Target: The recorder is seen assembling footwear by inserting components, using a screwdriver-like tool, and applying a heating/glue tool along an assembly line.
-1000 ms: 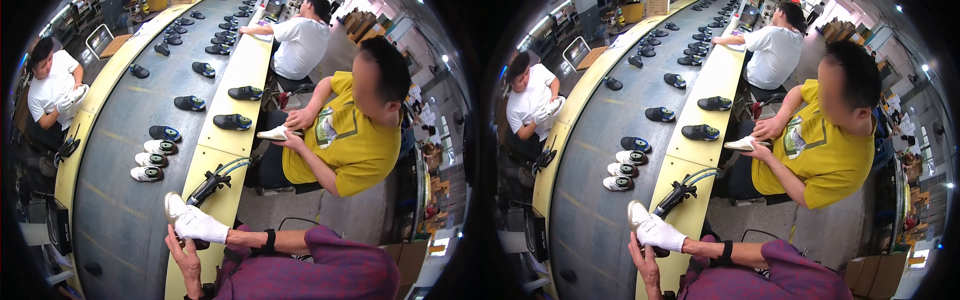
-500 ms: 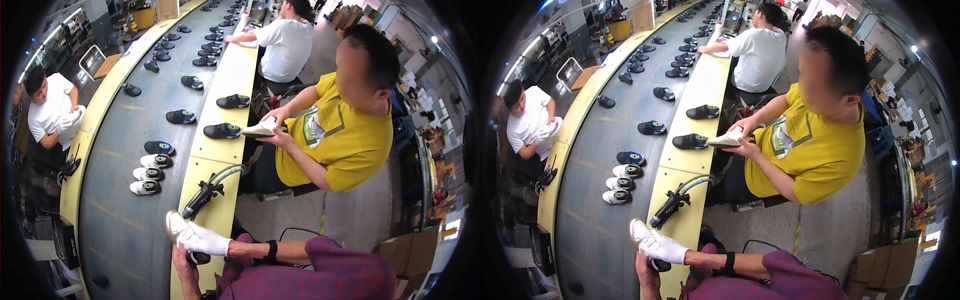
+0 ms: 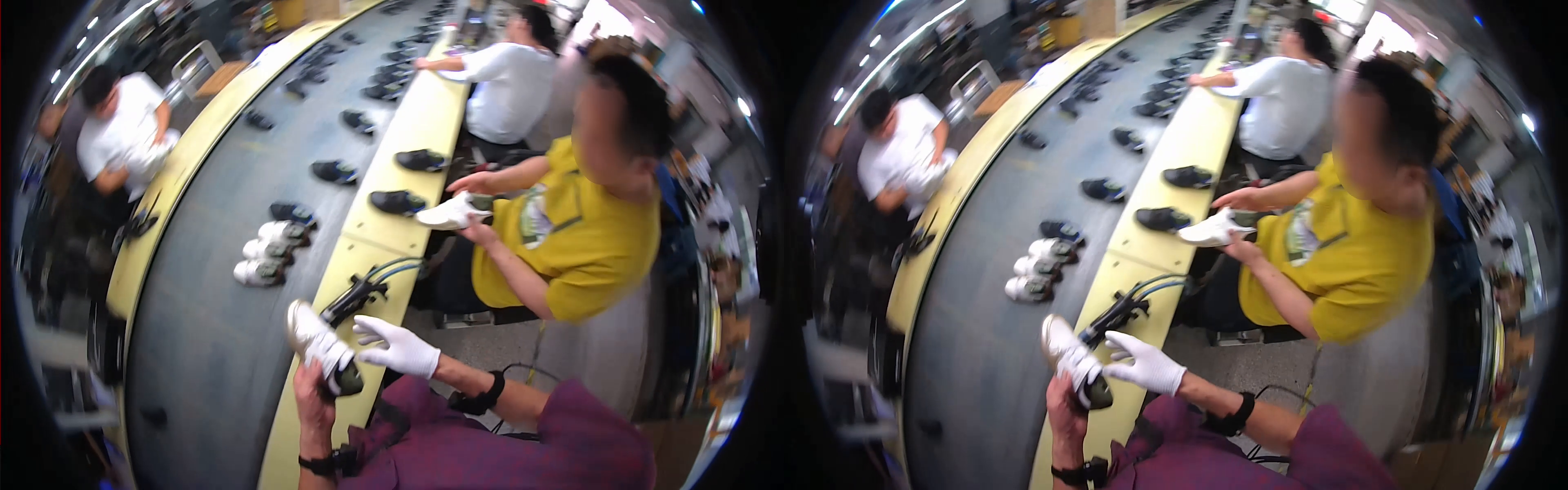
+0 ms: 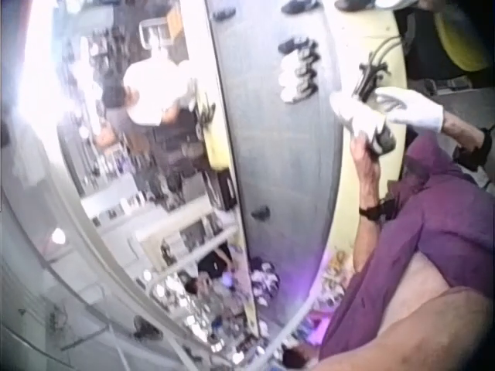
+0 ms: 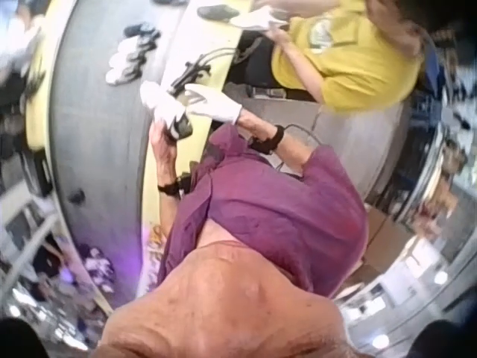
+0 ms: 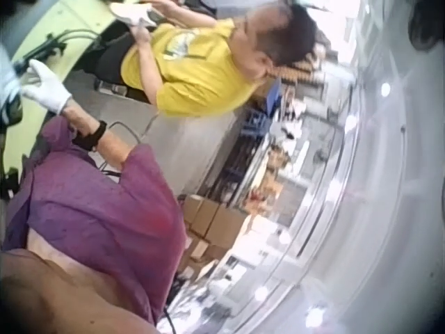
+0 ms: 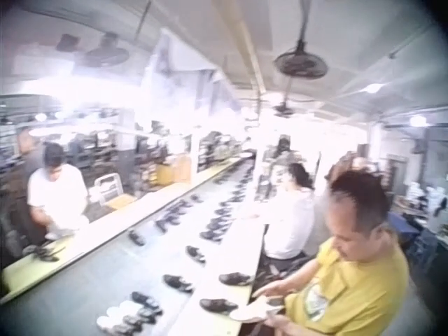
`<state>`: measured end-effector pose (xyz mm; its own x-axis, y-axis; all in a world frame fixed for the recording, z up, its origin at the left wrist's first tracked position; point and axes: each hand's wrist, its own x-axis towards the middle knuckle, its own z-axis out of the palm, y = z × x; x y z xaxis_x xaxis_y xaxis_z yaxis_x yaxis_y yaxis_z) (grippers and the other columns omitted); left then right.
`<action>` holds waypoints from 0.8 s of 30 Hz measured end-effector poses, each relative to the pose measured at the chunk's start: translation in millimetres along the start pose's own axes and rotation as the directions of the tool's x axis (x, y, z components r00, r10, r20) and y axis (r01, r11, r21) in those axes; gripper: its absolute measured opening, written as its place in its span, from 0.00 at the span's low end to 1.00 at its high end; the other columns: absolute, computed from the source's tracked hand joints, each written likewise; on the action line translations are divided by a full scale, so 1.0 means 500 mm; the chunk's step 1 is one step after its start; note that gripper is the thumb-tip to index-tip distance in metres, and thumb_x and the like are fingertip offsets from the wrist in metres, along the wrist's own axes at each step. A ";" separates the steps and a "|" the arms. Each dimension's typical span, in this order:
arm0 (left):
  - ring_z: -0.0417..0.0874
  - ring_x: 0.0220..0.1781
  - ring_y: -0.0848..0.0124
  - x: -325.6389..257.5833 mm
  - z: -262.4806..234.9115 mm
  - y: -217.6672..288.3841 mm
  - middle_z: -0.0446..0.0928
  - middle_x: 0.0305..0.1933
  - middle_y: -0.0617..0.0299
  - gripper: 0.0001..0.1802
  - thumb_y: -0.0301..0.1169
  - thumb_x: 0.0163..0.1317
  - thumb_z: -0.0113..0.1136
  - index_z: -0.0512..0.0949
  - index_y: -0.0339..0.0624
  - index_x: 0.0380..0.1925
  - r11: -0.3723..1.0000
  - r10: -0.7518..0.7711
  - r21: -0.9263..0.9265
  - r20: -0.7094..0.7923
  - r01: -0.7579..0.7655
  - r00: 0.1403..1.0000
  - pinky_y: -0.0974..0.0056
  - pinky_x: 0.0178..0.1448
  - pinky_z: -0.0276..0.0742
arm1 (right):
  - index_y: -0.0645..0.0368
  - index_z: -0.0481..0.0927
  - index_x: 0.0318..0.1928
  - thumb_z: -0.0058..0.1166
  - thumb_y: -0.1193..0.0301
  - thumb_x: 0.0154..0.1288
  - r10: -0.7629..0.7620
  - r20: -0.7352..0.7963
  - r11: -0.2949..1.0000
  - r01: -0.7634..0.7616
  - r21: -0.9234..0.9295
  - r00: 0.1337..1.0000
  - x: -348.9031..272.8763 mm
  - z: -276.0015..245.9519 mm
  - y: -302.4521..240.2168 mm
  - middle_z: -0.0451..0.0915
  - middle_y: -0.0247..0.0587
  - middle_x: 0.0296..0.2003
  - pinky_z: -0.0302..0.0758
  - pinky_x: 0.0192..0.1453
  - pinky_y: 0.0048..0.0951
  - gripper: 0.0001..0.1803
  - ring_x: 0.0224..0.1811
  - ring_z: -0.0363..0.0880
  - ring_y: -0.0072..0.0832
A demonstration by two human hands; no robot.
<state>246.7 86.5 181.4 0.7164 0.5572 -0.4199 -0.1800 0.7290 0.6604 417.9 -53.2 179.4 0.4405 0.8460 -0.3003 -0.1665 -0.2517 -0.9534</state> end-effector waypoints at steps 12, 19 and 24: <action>0.70 0.75 0.64 -0.073 -0.001 0.058 0.71 0.72 0.52 0.34 0.41 0.80 0.56 0.61 0.31 0.76 0.953 0.213 0.214 0.025 -0.213 0.977 0.60 0.80 0.61 | 0.67 0.73 0.68 0.71 0.69 0.63 -0.010 0.152 1.000 0.006 0.028 0.988 0.032 0.082 -0.084 0.83 0.43 0.56 0.77 0.65 0.31 0.35 0.59 0.81 0.27; 0.74 0.71 0.65 -0.113 -0.019 0.092 0.74 0.68 0.52 0.34 0.39 0.77 0.63 0.63 0.31 0.73 0.934 0.305 0.213 -0.061 -0.287 0.950 0.58 0.78 0.64 | 0.65 0.76 0.68 0.68 0.70 0.67 0.041 0.274 0.988 -0.080 0.134 0.961 0.039 0.128 -0.094 0.84 0.37 0.54 0.79 0.61 0.29 0.31 0.55 0.80 0.22; 0.73 0.73 0.63 -0.113 -0.034 0.093 0.72 0.71 0.49 0.37 0.41 0.77 0.62 0.60 0.30 0.75 0.920 0.311 0.262 -0.039 -0.290 0.950 0.57 0.79 0.64 | 0.64 0.77 0.66 0.67 0.69 0.69 0.089 0.277 0.973 -0.142 0.179 0.957 0.040 0.134 -0.091 0.85 0.37 0.51 0.80 0.58 0.29 0.28 0.52 0.81 0.20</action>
<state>186.3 95.6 225.5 0.5979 0.7712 -0.2183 -0.1965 0.4050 0.8929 375.3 6.5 218.8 0.1624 0.9172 -0.3639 -0.3829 -0.2813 -0.8799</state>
